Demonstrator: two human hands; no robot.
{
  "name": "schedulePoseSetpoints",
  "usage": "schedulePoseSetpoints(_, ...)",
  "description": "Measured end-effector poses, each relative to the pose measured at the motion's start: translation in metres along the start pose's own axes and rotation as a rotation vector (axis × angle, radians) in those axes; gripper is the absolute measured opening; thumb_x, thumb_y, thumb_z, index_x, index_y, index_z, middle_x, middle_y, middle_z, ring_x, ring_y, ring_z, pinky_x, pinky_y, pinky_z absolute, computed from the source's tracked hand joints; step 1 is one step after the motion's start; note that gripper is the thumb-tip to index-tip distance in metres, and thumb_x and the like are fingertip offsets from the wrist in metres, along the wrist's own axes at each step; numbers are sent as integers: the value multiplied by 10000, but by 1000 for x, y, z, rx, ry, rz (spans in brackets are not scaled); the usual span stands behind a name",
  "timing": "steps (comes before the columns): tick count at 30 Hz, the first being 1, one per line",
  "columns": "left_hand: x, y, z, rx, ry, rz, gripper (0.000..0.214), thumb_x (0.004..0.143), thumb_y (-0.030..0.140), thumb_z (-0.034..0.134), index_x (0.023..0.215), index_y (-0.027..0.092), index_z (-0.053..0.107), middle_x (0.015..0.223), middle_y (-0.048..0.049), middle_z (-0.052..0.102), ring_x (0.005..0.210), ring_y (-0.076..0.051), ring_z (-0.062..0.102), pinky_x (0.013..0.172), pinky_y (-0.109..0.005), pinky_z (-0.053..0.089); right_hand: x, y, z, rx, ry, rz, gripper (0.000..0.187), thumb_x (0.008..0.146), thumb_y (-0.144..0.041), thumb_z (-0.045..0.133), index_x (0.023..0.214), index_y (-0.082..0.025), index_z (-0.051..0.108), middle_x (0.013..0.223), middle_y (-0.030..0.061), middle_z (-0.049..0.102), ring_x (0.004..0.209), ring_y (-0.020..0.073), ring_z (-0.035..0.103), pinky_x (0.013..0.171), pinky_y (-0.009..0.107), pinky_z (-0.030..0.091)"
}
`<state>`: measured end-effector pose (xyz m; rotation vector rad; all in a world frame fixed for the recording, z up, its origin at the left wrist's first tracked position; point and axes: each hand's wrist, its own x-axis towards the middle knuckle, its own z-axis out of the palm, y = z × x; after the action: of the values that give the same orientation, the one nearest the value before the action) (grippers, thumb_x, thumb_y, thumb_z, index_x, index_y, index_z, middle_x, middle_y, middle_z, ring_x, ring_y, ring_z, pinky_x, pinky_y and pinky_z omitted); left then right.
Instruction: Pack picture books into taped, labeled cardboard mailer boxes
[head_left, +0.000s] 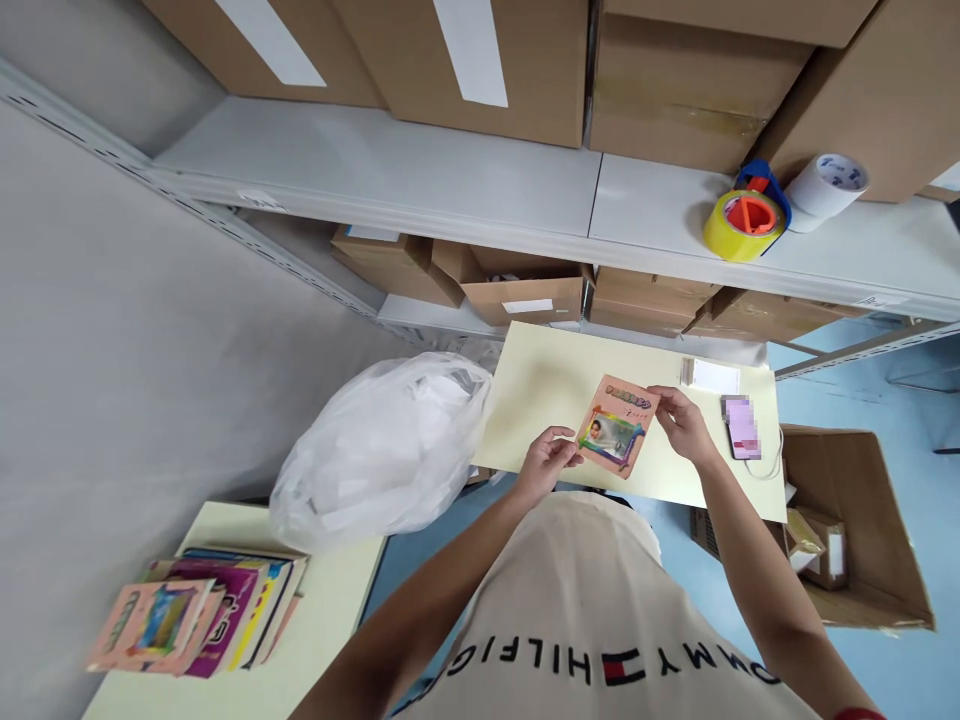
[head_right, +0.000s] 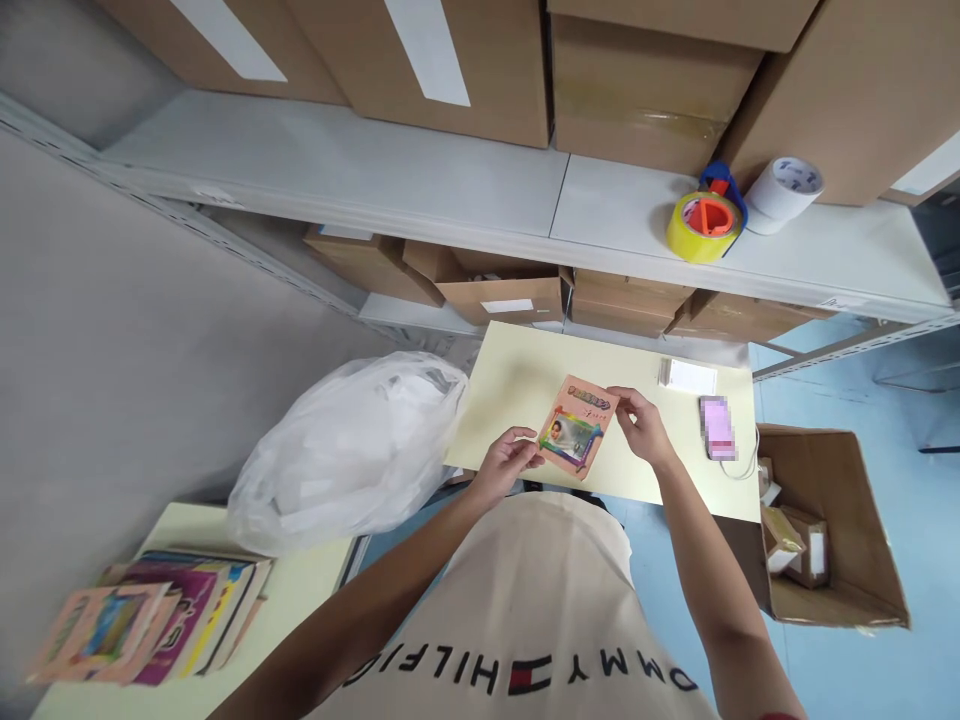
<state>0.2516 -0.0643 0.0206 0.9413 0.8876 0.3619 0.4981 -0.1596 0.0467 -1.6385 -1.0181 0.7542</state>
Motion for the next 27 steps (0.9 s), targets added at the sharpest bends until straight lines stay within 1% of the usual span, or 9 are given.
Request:
schedulePoseSetpoints(2, 2, -3, 1, 40, -22, 15, 552, 648, 630, 765, 936, 191, 593, 722, 2, 671, 713, -167, 691, 749, -314, 516, 3, -2, -1, -54, 17, -25, 238, 854, -374, 568, 1040, -236, 624, 960, 62, 710, 863, 198, 662, 785, 390, 542)
schedulePoseSetpoints(5, 4, -6, 4, 156, -101, 87, 550, 688, 668, 714, 943, 189, 625, 884, -63, 713, 879, -213, 685, 827, -347, 513, 6, -9, -2, -147, 34, -109, 223, 891, -446, 562, 960, -247, 636, 964, 72, 678, 909, 215, 643, 757, 382, 540)
schedulePoseSetpoints(9, 0, -4, 5, 289, -131, 188, 597, 814, 737, 513, 1046, 201, 639, 1128, -104, 680, 1070, -248, 626, 912, -384, 493, 11, -20, -4, -197, 12, -234, 241, 925, -476, 545, 908, -256, 643, 938, 67, 652, 888, 210, 632, 724, 363, 542)
schedulePoseSetpoints(11, -3, 1, 4, 318, -129, 250, 623, 840, 747, 454, 1069, 197, 633, 1142, -109, 674, 1064, -246, 625, 904, -384, 498, 13, -24, -3, -220, -9, -256, 240, 929, -466, 554, 893, -251, 655, 874, 54, 653, 833, 200, 631, 740, 362, 537)
schedulePoseSetpoints(14, -6, 9, 2, 334, -129, 328, 585, 803, 704, 569, 1066, 185, 633, 1021, -98, 714, 947, -227, 671, 824, -341, 526, 15, -27, 0, -220, -32, -244, 254, 928, -461, 557, 901, -244, 685, 843, 49, 657, 808, 198, 633, 738, 357, 530)
schedulePoseSetpoints(19, -5, 13, 3, 277, 23, 340, 453, 773, 624, 665, 877, 183, 657, 763, -36, 719, 717, -174, 698, 701, -297, 570, 17, -27, 8, -103, -11, -97, 306, 854, -505, 636, 992, -242, 711, 851, 41, 658, 784, 186, 629, 711, 346, 525)
schedulePoseSetpoints(23, -5, 8, 4, 89, 47, 234, 540, 704, 665, 707, 898, 163, 655, 792, -41, 741, 693, -171, 707, 735, -359, 618, 9, -20, 10, 97, -57, 148, 469, 752, -563, 715, 1076, -228, 669, 924, 44, 678, 727, 154, 620, 613, 299, 511)
schedulePoseSetpoints(25, -6, 4, 4, 0, 64, 159, 583, 653, 678, 740, 904, 158, 652, 835, -49, 754, 724, -181, 721, 773, -385, 622, 3, -15, 8, 154, -82, 269, 480, 707, -571, 749, 1021, -216, 670, 878, 37, 687, 695, 140, 613, 606, 288, 511)
schedulePoseSetpoints(27, -7, 2, 2, -39, 60, 69, 610, 604, 677, 776, 901, 155, 666, 846, -61, 763, 745, -196, 733, 801, -395, 617, -2, -10, 6, 192, -44, 345, 465, 667, -571, 777, 941, -210, 672, 789, 19, 684, 664, 133, 604, 605, 285, 516)
